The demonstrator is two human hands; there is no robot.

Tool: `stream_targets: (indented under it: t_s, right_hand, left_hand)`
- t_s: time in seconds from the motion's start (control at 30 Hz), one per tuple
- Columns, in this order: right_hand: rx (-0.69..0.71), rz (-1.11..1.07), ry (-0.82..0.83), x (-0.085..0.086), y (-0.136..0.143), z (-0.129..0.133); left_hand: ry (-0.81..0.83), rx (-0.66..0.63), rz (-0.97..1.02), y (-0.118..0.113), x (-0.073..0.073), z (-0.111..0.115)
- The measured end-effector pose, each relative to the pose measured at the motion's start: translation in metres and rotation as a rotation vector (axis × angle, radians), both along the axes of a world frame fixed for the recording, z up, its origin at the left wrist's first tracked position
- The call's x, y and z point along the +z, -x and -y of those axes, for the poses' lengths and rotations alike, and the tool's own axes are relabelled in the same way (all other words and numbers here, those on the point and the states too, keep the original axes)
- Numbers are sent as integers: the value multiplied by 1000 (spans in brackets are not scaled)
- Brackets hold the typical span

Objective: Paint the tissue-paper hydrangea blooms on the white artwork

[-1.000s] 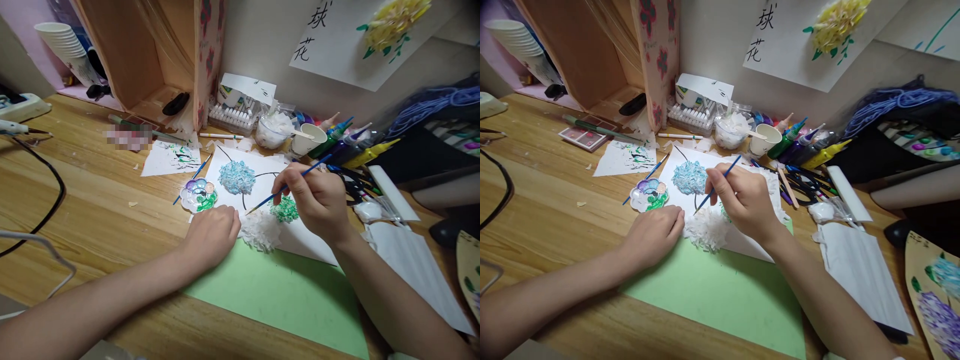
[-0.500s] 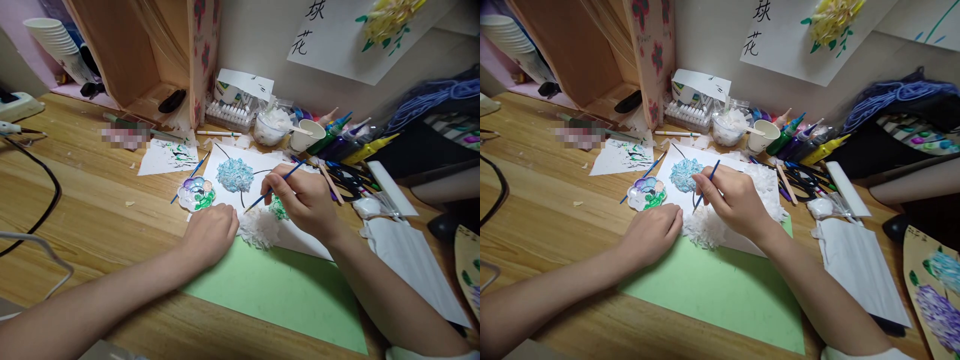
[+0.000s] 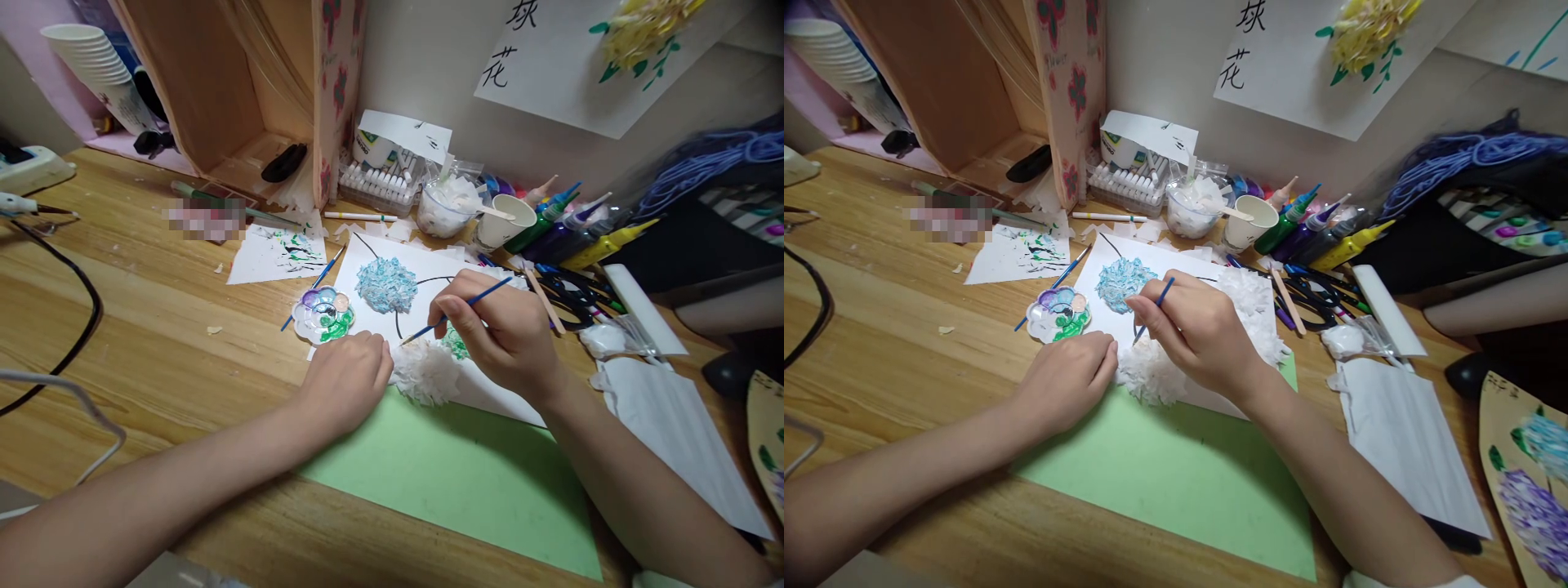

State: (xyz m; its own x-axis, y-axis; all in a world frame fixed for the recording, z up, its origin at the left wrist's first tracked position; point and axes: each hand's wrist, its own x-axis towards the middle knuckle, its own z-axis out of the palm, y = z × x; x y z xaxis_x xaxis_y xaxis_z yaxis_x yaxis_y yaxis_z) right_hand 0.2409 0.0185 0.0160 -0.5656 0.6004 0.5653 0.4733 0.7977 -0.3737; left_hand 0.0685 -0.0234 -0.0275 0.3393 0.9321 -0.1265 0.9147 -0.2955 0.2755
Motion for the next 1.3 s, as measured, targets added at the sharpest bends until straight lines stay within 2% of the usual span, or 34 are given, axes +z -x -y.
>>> stream_targets:
  t_s: [0.3, 0.4, 0.47, 0.57, 0.63, 0.7, 0.8, 0.9, 0.97, 1.13, 1.3]
  right_hand:
    - [8, -29, 12, 1, 0, 1]
    - [-25, -86, 24, 1, 0, 1]
    - [-57, -125, 26, 0, 1, 1]
    - [-55, -106, 51, -4, 5, 2]
    - [-21, -51, 91, -7, 8, 3]
    - [4, -7, 137, -10, 10, 4]
    - [2, 23, 187, -13, 11, 5]
    - [-2, 51, 223, -15, 12, 6]
    - [-6, 63, 239, -16, 12, 6]
    - [-10, 52, 237, -18, 12, 6]
    - [2, 48, 229, -17, 12, 5]
  left_hand:
    - [-26, 0, 16, -2, -3, 2]
    - [-62, 7, 66, 2, 5, 1]
    - [-134, 76, 120, 14, 17, -7]
    - [-338, 329, 239, 49, 37, -31]
    - [-451, 464, 274, 76, 42, -52]
    - [-453, 530, 258, 99, 37, -71]
    - [-447, 506, 195, 117, 17, -90]
    - [-423, 429, 139, 117, -2, -96]
    - [-401, 381, 123, 112, -9, -96]
    - [-399, 312, 164, 106, -17, -94]
    - [-374, 322, 261, 108, -20, -98]
